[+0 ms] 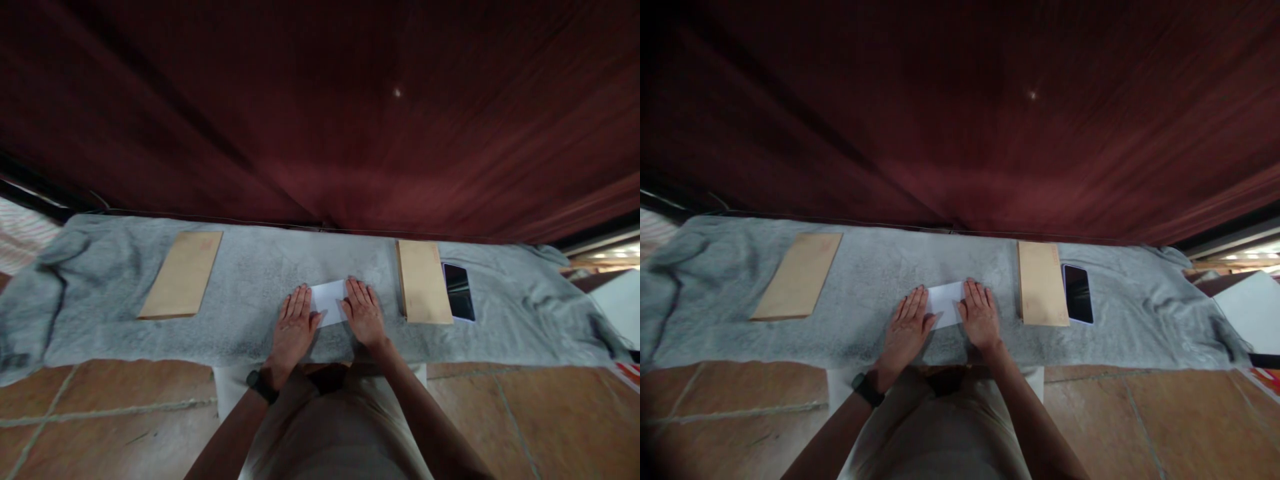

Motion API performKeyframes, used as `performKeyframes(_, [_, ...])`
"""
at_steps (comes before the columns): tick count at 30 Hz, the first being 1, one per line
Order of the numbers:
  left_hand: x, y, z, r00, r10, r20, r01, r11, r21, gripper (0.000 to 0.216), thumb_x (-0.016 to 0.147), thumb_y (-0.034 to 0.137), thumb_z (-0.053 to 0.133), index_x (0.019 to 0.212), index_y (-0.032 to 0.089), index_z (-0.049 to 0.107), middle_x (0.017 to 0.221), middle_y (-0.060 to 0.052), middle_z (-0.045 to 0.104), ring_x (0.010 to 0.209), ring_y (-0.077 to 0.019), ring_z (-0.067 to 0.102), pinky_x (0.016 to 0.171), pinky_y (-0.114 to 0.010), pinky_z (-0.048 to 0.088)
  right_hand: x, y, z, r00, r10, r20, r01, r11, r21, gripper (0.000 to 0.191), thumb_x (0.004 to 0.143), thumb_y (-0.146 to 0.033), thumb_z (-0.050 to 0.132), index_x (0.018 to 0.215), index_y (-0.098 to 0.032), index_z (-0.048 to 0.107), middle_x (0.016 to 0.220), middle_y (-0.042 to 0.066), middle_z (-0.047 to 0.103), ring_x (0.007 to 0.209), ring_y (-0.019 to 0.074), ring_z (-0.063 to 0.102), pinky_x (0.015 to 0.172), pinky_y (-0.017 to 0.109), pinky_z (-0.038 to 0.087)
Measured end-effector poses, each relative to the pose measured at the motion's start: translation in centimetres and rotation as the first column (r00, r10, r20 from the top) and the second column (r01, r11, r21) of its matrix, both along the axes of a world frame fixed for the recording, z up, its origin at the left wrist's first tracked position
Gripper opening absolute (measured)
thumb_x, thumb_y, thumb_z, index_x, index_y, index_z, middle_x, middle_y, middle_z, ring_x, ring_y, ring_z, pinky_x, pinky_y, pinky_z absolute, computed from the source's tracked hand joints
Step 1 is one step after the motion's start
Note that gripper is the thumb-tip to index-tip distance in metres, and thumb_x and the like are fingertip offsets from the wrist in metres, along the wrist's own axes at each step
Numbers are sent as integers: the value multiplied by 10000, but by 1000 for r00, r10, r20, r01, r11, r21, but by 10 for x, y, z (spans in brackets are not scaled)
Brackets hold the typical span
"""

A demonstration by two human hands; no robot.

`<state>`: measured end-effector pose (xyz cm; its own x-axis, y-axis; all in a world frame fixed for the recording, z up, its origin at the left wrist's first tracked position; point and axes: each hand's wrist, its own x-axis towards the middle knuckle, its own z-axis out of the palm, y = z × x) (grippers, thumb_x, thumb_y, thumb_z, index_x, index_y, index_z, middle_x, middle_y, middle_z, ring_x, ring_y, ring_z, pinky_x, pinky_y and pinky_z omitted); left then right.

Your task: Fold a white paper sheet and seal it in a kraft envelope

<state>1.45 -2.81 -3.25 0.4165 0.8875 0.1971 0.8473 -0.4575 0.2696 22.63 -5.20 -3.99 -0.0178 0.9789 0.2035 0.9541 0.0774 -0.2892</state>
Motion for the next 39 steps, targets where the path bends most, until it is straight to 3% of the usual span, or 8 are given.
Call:
performKeyframes(10, [-2, -16, -1, 988, 129, 90, -129, 992, -9, 594, 1026, 332, 399, 1561, 75, 387, 1599, -218, 424, 1517, -347, 361, 1232, -570, 304, -2, -2, -4, 1000, -2, -10, 2, 999, 52, 563, 1075, -316, 386, 1613, -164, 321, 1614, 132, 432, 1502, 295, 397, 1248, 535, 271])
performKeyframes(17, [4, -10, -4, 923, 188, 335, -143, 977, -156, 540, 976, 244, 451, 1505, 133, 457, 1523, -191, 531, 1406, -324, 510, 1155, -539, 437, -2, -1, -2, 1000, -11, 11, 10, 999, 39, 548, 1080, -331, 387, 1600, -159, 349, 1623, 119, 421, 1494, 306, 407, 1236, 533, 287])
performKeyframes(19, [6, -5, -4, 859, 251, 446, -149, 956, -253, 524, 951, 238, 482, 1467, 151, 504, 1492, -180, 559, 1374, -317, 541, 1129, -522, 471, -2, -1, -2, 1000, -9, 12, 8, 999, 48, 547, 1079, -335, 394, 1596, -161, 358, 1620, 119, 424, 1491, 307, 411, 1236, 532, 288])
performKeyframes(22, [6, 3, -4, 684, 402, 609, -108, 881, -461, 525, 916, 266, 544, 1436, 193, 533, 1355, -140, 655, 1206, -278, 658, 1002, -456, 565, -3, 0, -2, 1000, -7, 12, 6, 999, 54, 544, 1075, -334, 403, 1588, -155, 375, 1610, 129, 438, 1489, 305, 416, 1232, 536, 296])
performKeyframes(25, [5, 9, -3, 490, 554, 672, -71, 794, -603, 571, 866, 316, 631, 1419, 208, 543, 1223, -112, 705, 1042, -238, 709, 893, -386, 591, -2, 0, -1, 1000, -3, 20, 2, 999, 50, 541, 1075, -328, 406, 1583, -146, 383, 1612, 131, 434, 1490, 297, 415, 1236, 532, 296])
performKeyframes(27, [5, 11, -2, 407, 610, 680, -50, 758, -650, 584, 826, 334, 676, 1386, 211, 565, 1116, -89, 730, 952, -220, 716, 831, -357, 588, -3, -1, -1, 1000, 0, 24, -2, 999, 52, 541, 1074, -325, 406, 1584, -146, 382, 1614, 130, 432, 1492, 294, 415, 1240, 529, 291])
performKeyframes(34, [12, 11, 16, 336, 684, 647, 121, 650, -750, 438, 694, 352, 735, 1091, 173, 695, 784, -11, 702, 685, -184, 653, 615, -284, 508, -2, -2, -4, 999, 4, -51, 1, 995, 105, 518, 1075, -323, 388, 1568, -167, 414, 1572, 137, 495, 1486, 278, 427, 1245, 542, 296])
performKeyframes(39, [5, 9, 35, 205, 780, 592, 210, 556, -804, 439, 614, 340, 802, 1005, 171, 698, 805, -9, 712, 676, -160, 645, 570, -249, 483, 13, -6, -5, 930, 50, -364, -4, 992, 127, 466, 1073, -309, 347, 1490, -206, 529, 1490, 110, 592, 1420, 240, 516, 1212, 512, 389])
